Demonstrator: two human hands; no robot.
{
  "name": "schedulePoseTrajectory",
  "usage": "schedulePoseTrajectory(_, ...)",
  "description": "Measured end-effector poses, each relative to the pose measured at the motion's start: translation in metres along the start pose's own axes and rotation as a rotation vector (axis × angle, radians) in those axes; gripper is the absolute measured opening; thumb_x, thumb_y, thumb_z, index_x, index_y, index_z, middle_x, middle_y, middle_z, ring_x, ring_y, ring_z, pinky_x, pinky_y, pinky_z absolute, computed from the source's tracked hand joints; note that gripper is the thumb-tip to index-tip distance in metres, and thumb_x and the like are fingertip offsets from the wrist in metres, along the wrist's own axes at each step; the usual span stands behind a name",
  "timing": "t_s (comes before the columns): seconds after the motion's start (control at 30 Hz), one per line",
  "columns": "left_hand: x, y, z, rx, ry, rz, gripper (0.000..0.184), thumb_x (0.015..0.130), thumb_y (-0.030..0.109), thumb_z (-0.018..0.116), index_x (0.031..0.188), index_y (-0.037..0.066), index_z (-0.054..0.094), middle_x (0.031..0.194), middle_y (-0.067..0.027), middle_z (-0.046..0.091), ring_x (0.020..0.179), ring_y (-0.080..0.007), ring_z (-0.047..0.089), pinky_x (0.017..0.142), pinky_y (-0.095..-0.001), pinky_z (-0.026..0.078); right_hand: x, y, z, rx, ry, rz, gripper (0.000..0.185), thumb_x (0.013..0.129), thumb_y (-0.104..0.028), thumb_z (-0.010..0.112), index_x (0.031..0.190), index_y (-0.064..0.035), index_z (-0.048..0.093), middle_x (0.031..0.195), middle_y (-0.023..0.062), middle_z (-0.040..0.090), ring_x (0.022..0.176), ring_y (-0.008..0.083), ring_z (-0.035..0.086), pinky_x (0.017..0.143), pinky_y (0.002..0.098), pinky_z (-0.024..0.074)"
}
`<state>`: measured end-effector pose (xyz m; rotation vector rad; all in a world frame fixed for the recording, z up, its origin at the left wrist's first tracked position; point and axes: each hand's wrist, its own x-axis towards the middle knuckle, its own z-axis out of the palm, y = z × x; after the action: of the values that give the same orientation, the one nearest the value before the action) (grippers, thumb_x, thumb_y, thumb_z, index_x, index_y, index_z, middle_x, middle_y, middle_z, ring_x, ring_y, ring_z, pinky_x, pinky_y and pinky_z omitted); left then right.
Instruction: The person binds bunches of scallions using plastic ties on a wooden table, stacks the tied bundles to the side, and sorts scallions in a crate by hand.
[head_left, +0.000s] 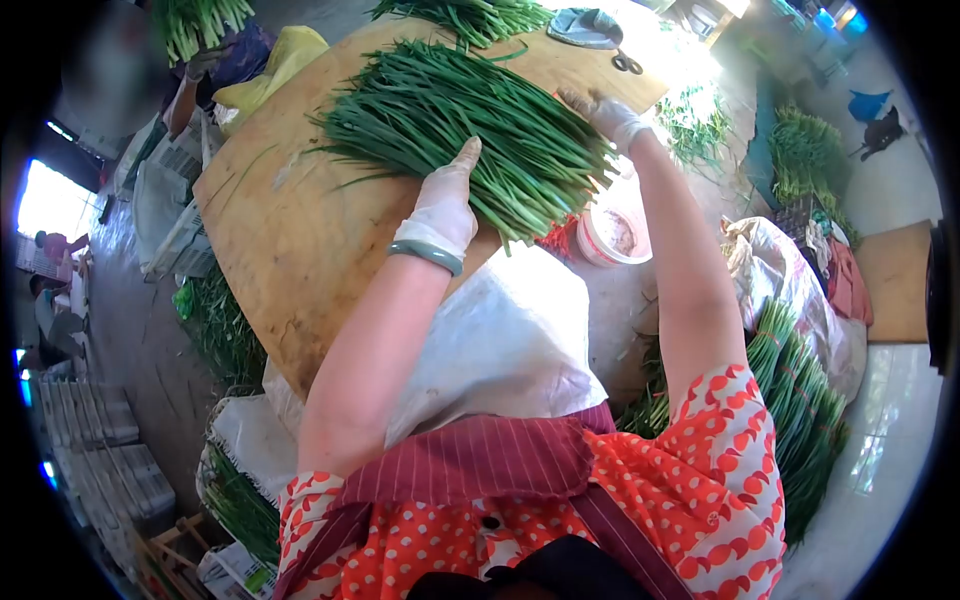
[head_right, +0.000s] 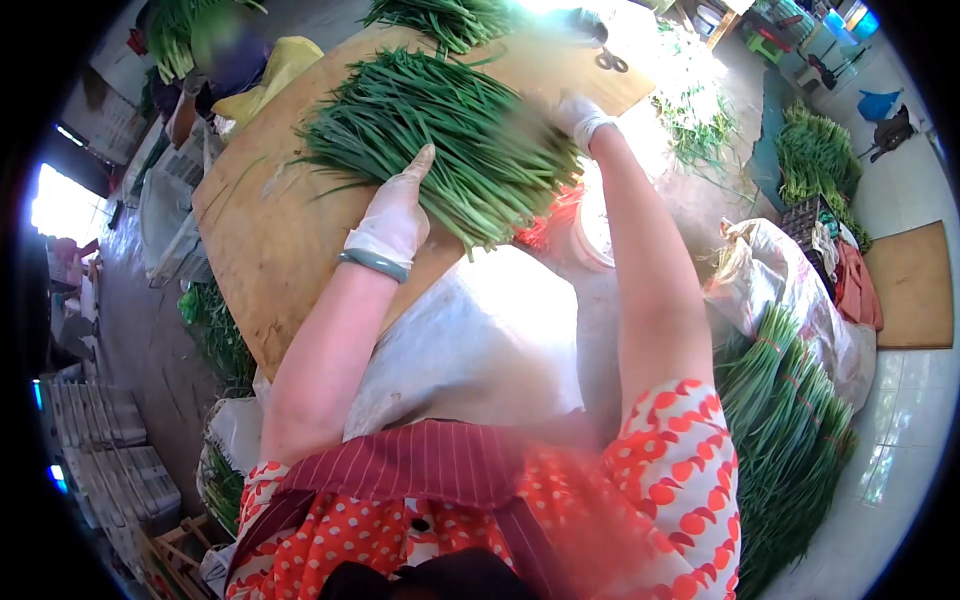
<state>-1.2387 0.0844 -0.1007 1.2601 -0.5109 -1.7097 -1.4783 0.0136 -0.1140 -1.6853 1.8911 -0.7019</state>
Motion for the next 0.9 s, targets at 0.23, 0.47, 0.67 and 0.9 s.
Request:
schedulePoseTrajectory(0.23, 0.047, -0.021, 0.027, 0.237, 0.268, -0.011, 0.059, 0.074, 0.032, 0.075, 0.119, 0.0, 0.052, 0.12, -0.0108, 0.053, 0.103, -0.0183, 0.051, 0.089, -0.031, 0.043, -0.001, -0.038, 0.045, 0.299, -0.571, 0.029, 0.091, 0.077, -0.071, 0.047, 0.123, 0.0081, 0.046, 0.117, 0.0197, 0.056, 0.105, 0.027, 0.055, 0.094, 0.0325, 0.039)
schedulePoseTrajectory(0.47, 0.046, -0.012, 0.018, 0.152, 0.093, -0.051, 0.056, 0.08, 0.028, 0.071, 0.122, -0.001, 0.048, 0.125, -0.0093, 0.05, 0.103, -0.0162, 0.051, 0.09, -0.029, 0.042, 0.008, -0.029, 0.045, 0.154, -0.48, 0.033, 0.086, 0.077, -0.066, 0.052, 0.124, 0.0057, 0.045, 0.113, 0.0188, 0.058, 0.102, 0.0272, 0.057, 0.089, 0.0346, 0.0436)
schedulePoseTrajectory(0.67, 0.044, 0.016, 0.005, -0.076, -0.13, -0.219, 0.055, 0.087, 0.041, 0.056, 0.127, 0.005, 0.045, 0.13, -0.0073, 0.047, 0.116, -0.0179, 0.042, 0.1, -0.0344, 0.03, -0.037, -0.091, 0.0, 0.028, -0.43, -0.094, 0.099, 0.071, -0.064, 0.063, 0.136, 0.0027, 0.029, 0.125, 0.0208, 0.05, 0.12, 0.028, 0.045, 0.1, 0.0343, 0.0342)
schedulePoseTrajectory(0.9, 0.026, 0.048, -0.005, 0.694, -0.38, -0.062, 0.063, 0.087, 0.058, 0.044, 0.128, 0.011, 0.044, 0.126, -0.0099, 0.05, 0.111, -0.025, 0.047, 0.09, -0.0441, 0.035, -0.062, -0.104, 0.063, -0.738, -0.071, -0.409, 0.119, 0.054, -0.053, 0.078, 0.144, -0.0116, 0.013, 0.145, 0.0196, 0.023, 0.133, 0.0406, 0.02, 0.103, 0.0629, 0.015)
